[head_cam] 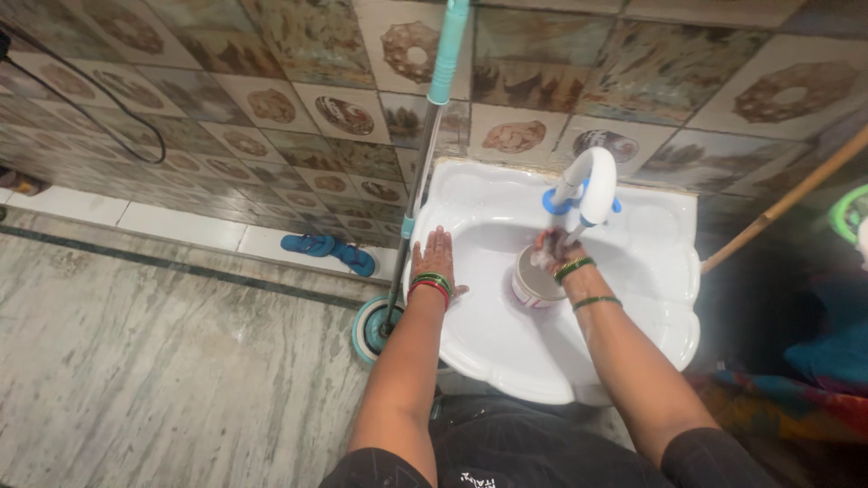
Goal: The person washes a mug by hand under running water in a sink, repeatedly rinsing and scrubbing the inside and outside surfaces.
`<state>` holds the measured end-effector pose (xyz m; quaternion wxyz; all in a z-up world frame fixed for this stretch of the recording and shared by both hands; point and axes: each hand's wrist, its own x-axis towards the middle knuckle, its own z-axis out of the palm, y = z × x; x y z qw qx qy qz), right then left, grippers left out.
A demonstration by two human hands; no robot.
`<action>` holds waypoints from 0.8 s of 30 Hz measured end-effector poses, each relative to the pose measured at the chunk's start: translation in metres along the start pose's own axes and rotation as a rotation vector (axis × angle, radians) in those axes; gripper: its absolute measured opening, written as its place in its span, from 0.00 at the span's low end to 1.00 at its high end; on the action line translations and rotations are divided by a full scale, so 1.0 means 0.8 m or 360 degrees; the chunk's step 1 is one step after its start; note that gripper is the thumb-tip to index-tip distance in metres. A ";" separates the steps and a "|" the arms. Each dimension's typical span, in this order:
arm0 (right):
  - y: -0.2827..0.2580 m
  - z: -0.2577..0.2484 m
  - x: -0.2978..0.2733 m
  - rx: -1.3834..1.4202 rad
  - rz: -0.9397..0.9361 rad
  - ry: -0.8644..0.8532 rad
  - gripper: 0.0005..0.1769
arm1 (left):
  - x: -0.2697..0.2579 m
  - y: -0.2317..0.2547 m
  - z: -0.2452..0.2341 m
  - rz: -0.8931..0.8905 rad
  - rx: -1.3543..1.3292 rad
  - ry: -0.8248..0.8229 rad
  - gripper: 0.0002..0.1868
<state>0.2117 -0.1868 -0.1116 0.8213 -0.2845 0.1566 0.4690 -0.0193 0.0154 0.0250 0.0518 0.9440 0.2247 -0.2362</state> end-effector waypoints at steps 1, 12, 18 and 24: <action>-0.003 0.016 -0.002 -0.0071 -0.0038 -0.0025 0.08 | 0.001 -0.002 0.001 0.0021 0.0005 -0.0014 0.70; -0.025 -0.012 -0.025 0.0090 -0.0282 0.0498 0.14 | 0.011 -0.006 0.014 0.0049 0.0026 -0.0044 0.72; -0.025 0.062 -0.024 -0.1541 -0.0285 0.0015 0.16 | 0.012 -0.008 0.013 0.0089 0.0035 -0.0086 0.72; -0.029 0.042 -0.021 -0.0056 -0.0247 -0.0268 0.11 | 0.010 -0.009 0.002 0.0063 -0.0017 -0.0103 0.72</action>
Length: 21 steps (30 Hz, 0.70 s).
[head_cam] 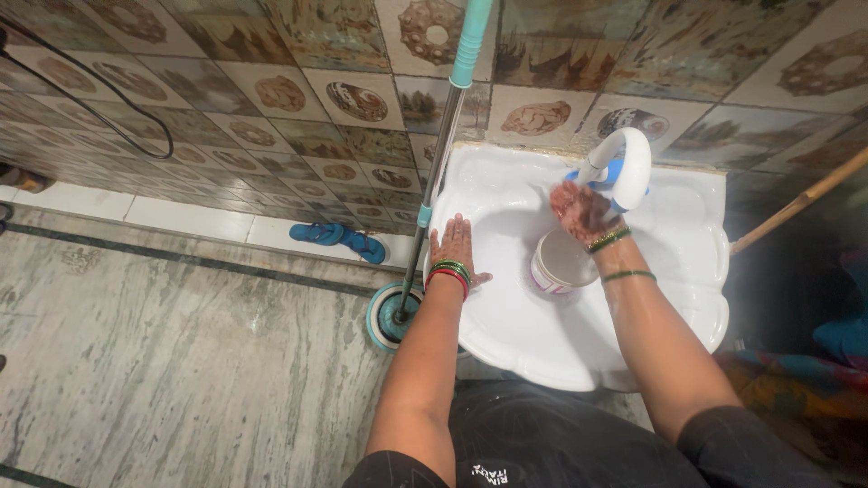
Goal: The person washes a mug by hand under running water in a sink, repeatedly rinsing and scrubbing the inside and outside surfaces.
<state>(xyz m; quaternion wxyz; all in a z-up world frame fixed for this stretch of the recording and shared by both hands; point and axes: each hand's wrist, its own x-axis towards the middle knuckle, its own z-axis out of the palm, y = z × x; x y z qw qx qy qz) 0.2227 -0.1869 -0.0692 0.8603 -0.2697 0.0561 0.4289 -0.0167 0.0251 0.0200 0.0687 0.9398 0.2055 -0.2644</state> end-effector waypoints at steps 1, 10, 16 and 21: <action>0.002 -0.022 -0.002 0.0123 0.0014 0.0244 0.12 | -0.001 0.001 0.000 0.0011 -0.0001 -0.0022 0.71; -0.015 -0.054 0.035 -0.0403 0.0201 -0.0083 0.22 | 0.001 -0.009 0.012 0.0068 0.0052 0.0067 0.67; 0.040 -0.029 0.059 -0.2652 -0.1039 0.0209 0.27 | -0.026 -0.021 0.020 0.0118 0.0216 0.0164 0.64; 0.081 0.061 0.052 -0.3987 -0.0617 0.0017 0.45 | -0.032 -0.021 0.011 0.0158 0.0175 0.0155 0.66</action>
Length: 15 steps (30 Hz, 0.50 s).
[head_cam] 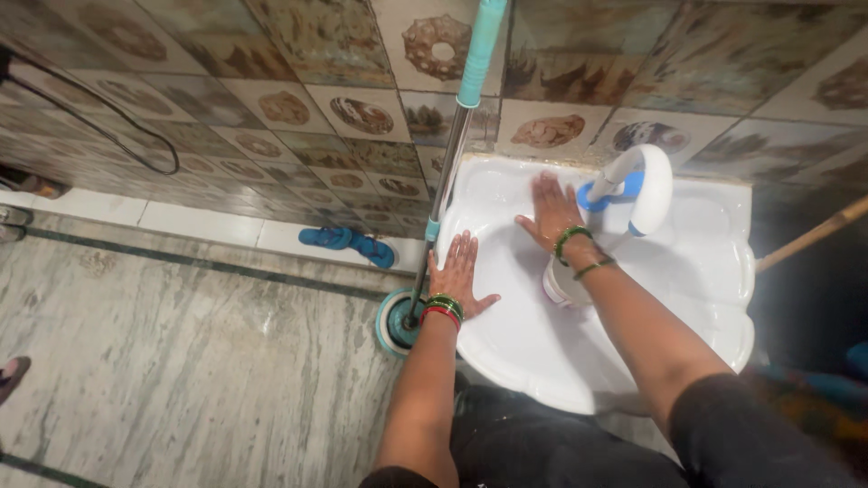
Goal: The person washes a mug by hand under running water in a sink, repeatedly rinsing and scrubbing the inside and outside surfaces.
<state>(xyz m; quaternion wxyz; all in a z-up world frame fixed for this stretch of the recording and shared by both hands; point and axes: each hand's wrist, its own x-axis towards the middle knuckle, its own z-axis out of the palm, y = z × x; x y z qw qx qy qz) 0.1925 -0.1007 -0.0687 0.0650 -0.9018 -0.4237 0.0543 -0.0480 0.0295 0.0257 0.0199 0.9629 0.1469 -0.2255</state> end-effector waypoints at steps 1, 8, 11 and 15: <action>-0.019 -0.011 0.004 -0.0049 0.0016 -0.0013 0.49 | -0.005 0.003 0.001 0.0007 -0.0029 0.0005 0.67; -0.095 -0.033 0.027 0.0016 -0.0343 0.0020 0.43 | 0.008 -0.005 0.003 0.0048 -0.0056 0.0066 0.70; -0.074 -0.019 0.012 0.0053 -0.0795 -0.0196 0.38 | 0.010 -0.004 0.008 0.0049 -0.0034 0.0097 0.71; -0.019 0.024 -0.070 0.0944 -0.0487 -0.0341 0.21 | 0.010 -0.005 0.007 0.0044 0.0007 0.0142 0.71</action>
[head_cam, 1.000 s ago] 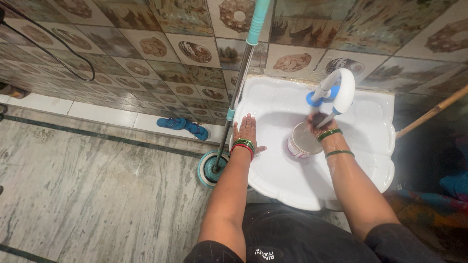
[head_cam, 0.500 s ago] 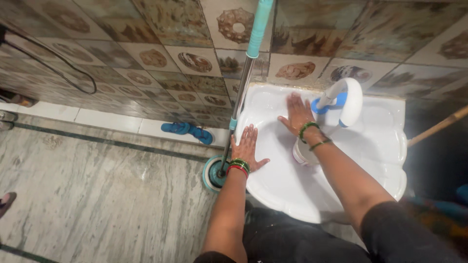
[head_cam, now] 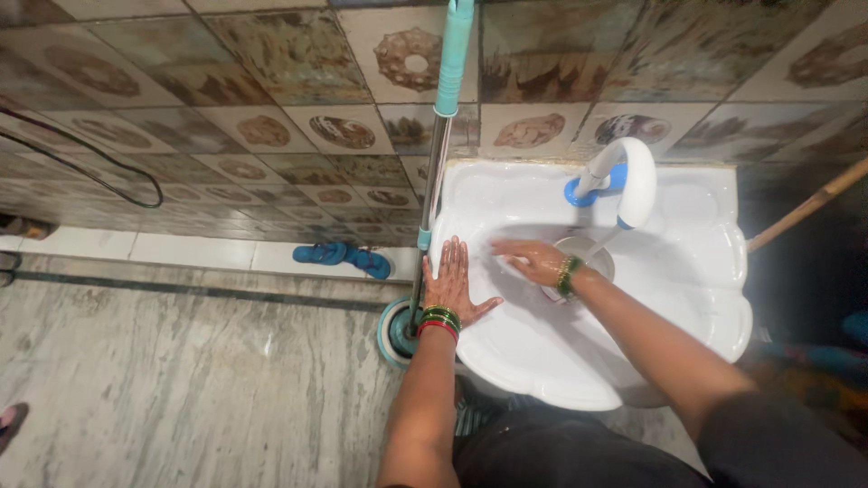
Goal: The person washes a mug by hand under running water in a sink, repeatedly rinsing and scrubbing the inside and outside surfaces.
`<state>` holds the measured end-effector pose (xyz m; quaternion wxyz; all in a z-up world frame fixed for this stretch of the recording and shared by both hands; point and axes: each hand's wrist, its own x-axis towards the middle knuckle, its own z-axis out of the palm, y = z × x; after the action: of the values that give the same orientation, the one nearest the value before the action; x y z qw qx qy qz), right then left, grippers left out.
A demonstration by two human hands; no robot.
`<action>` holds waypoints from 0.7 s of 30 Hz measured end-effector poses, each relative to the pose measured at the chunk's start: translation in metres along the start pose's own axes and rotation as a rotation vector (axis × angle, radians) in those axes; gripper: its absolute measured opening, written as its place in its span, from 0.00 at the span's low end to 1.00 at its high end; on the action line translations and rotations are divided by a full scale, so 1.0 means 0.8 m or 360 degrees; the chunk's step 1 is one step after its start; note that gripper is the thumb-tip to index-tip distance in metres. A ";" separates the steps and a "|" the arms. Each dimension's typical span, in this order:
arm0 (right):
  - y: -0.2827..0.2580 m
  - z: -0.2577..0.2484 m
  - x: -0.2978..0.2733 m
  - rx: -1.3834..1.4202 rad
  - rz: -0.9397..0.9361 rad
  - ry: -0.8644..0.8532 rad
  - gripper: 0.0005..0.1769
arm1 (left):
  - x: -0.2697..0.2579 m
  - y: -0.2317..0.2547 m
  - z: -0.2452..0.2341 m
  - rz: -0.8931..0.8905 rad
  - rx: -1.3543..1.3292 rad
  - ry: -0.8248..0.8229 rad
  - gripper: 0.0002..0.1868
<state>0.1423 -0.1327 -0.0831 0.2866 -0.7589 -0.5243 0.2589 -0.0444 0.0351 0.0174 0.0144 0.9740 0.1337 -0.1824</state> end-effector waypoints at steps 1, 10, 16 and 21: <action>0.021 0.000 -0.032 0.0601 0.0062 0.0316 0.14 | -0.001 0.000 0.002 -0.0014 0.0003 -0.0012 0.72; 0.092 -0.043 -0.092 0.3211 0.0767 0.0989 0.14 | 0.002 0.001 0.006 -0.0006 -0.0044 0.0028 0.72; 0.016 -0.048 -0.008 0.2744 0.0577 0.0657 0.09 | -0.001 -0.008 0.036 0.0044 -0.0158 0.0148 0.69; -0.070 -0.054 0.032 0.2374 0.0541 0.0563 0.22 | 0.001 -0.013 0.055 0.0073 -0.0154 0.0229 0.66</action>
<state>0.1438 -0.0997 -0.0154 0.7563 -0.4658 -0.0353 0.4581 -0.0615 0.0418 -0.0238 0.0558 0.9856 0.1206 -0.1049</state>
